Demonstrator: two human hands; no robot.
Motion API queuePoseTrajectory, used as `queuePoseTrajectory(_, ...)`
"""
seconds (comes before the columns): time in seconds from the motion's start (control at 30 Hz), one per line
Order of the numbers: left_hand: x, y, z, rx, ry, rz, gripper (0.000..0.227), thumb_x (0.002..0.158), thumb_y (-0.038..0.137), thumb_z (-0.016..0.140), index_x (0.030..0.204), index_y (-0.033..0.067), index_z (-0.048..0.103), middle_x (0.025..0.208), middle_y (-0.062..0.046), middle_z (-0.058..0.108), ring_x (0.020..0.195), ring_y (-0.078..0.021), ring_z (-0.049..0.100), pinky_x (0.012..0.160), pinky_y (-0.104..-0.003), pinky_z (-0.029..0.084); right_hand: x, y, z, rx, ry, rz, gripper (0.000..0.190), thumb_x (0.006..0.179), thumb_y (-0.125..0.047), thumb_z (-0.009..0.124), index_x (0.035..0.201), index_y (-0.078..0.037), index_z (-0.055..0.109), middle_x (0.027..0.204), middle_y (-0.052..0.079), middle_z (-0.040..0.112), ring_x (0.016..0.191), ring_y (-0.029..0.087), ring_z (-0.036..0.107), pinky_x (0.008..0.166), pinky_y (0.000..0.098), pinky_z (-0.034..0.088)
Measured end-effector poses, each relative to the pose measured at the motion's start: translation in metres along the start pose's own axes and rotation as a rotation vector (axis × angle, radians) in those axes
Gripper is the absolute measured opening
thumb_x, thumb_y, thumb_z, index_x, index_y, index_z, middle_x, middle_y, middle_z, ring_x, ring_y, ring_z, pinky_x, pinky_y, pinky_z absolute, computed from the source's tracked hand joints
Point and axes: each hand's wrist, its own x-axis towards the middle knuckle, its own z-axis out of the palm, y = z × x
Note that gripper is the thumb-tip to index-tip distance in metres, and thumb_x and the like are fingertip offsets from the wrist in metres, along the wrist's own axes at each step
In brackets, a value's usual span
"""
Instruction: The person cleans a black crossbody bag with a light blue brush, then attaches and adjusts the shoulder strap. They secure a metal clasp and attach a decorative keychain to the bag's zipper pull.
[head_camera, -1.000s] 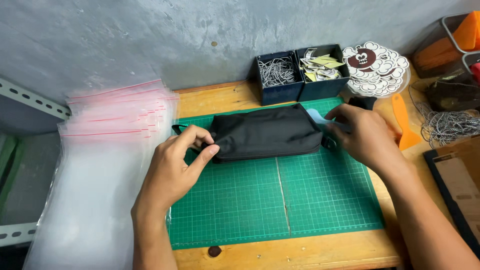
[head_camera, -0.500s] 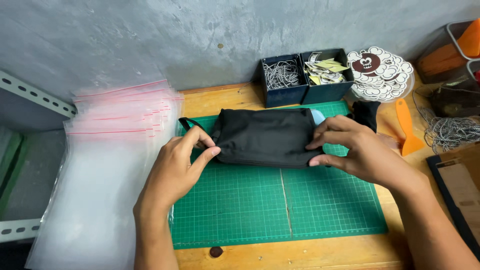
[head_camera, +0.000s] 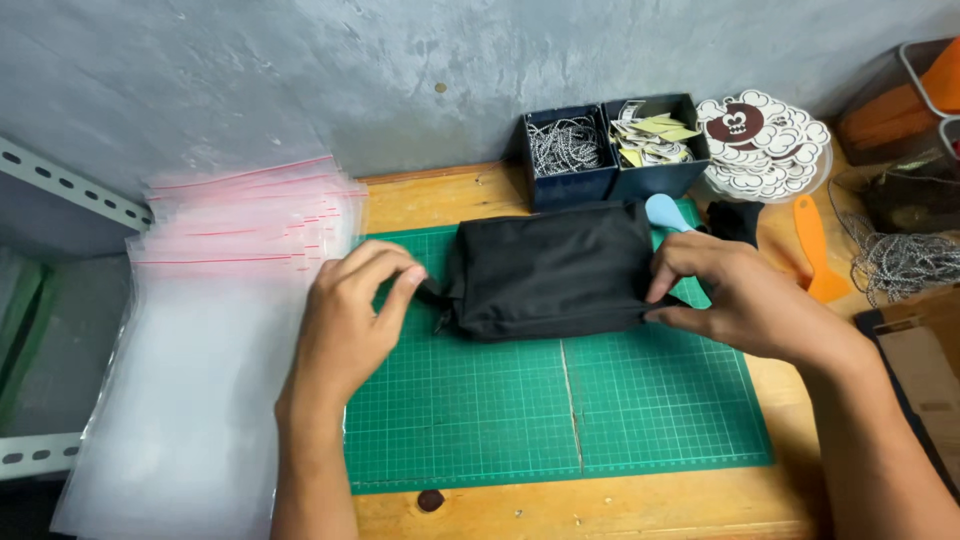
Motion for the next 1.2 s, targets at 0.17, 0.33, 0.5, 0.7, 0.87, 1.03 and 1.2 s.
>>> queuePoseTrajectory(0.17, -0.001, 0.009, 0.03, 0.1, -0.006, 0.086, 0.028, 0.114, 0.021, 0.064, 0.137, 0.0133, 0.079, 0.149, -0.01, 0.069, 0.131, -0.0338, 0.065, 0.105, -0.051, 0.049, 0.002, -0.017, -0.001, 0.044, 0.023, 0.017, 0.016, 0.093, -0.029, 0.091, 0.098, -0.016, 0.082, 0.103, -0.004, 0.084, 0.098, 0.013, 0.08, 0.092, 0.0289, 0.057)
queuePoseTrajectory(0.33, -0.005, 0.003, 0.039, 0.311, -0.023, 0.0, 0.041, 0.112, 0.026, 0.065, 0.152, 0.0174, 0.07, 0.161, -0.006, 0.067, 0.146, -0.035, 0.056, 0.107, -0.055, 0.046, 0.007, 0.025, 0.016, -0.268, 0.347, 0.24, 0.021, 0.108, -0.021, 0.082, 0.128, -0.017, 0.082, 0.115, 0.006, 0.073, 0.086, 0.029, 0.074, 0.077, 0.0469, 0.052)
queuePoseTrajectory(0.5, -0.008, -0.012, 0.035, 0.234, 0.003, -0.102, 0.031, 0.102, 0.021, 0.081, 0.131, 0.0127, 0.076, 0.127, -0.007, 0.072, 0.112, -0.0345, 0.069, 0.089, -0.053, 0.053, 0.016, 0.052, 0.029, -0.445, 0.25, 0.406, 0.071, 0.096, -0.026, 0.085, 0.163, -0.016, 0.063, 0.136, 0.021, 0.074, 0.126, 0.049, 0.068, 0.099, 0.0617, 0.053)
queuePoseTrajectory(0.7, -0.006, 0.015, -0.001, 0.151, -0.114, -0.429, 0.049, 0.091, 0.057, 0.095, 0.075, 0.0189, 0.068, 0.085, 0.004, 0.07, 0.077, -0.0188, 0.069, 0.076, -0.041, 0.052, 0.012, 0.041, 0.018, -0.361, 0.44, 0.346, 0.038, 0.103, -0.012, 0.08, 0.141, -0.014, 0.081, 0.125, 0.011, 0.083, 0.12, 0.047, 0.061, 0.092, 0.0591, 0.047)
queuePoseTrajectory(0.87, 0.004, 0.023, -0.009, 0.125, -0.533, -0.645, 0.033, 0.089, 0.055, 0.091, 0.096, 0.0223, 0.088, 0.093, 0.007, 0.086, 0.087, -0.0151, 0.078, 0.081, -0.035, 0.056, 0.005, -0.005, -0.004, -0.075, 0.359, 0.127, 0.032, 0.106, -0.016, 0.08, 0.138, -0.009, 0.085, 0.105, 0.006, 0.076, 0.088, 0.024, 0.066, 0.077, 0.0384, 0.045)
queuePoseTrajectory(1.03, -0.003, 0.008, 0.006, -0.018, -0.496, -0.44, 0.024, 0.097, 0.034, 0.091, 0.084, 0.0161, 0.082, 0.079, 0.006, 0.083, 0.073, -0.0094, 0.072, 0.071, -0.03, 0.055, 0.002, 0.006, -0.002, -0.078, 0.074, 0.033, 0.024, 0.095, -0.022, 0.086, 0.116, -0.014, 0.094, 0.094, -0.002, 0.086, 0.077, 0.014, 0.076, 0.071, 0.0331, 0.053)
queuePoseTrajectory(1.2, -0.003, 0.014, 0.006, 0.0, -0.509, -0.457, 0.022, 0.098, 0.034, 0.089, 0.086, 0.0158, 0.083, 0.084, 0.004, 0.088, 0.077, -0.0116, 0.081, 0.074, -0.033, 0.06, 0.005, -0.006, 0.009, -0.158, 0.547, 0.133, 0.035, 0.114, -0.013, 0.086, 0.148, -0.004, 0.086, 0.098, 0.006, 0.066, 0.081, 0.017, 0.055, 0.074, 0.036, 0.039)
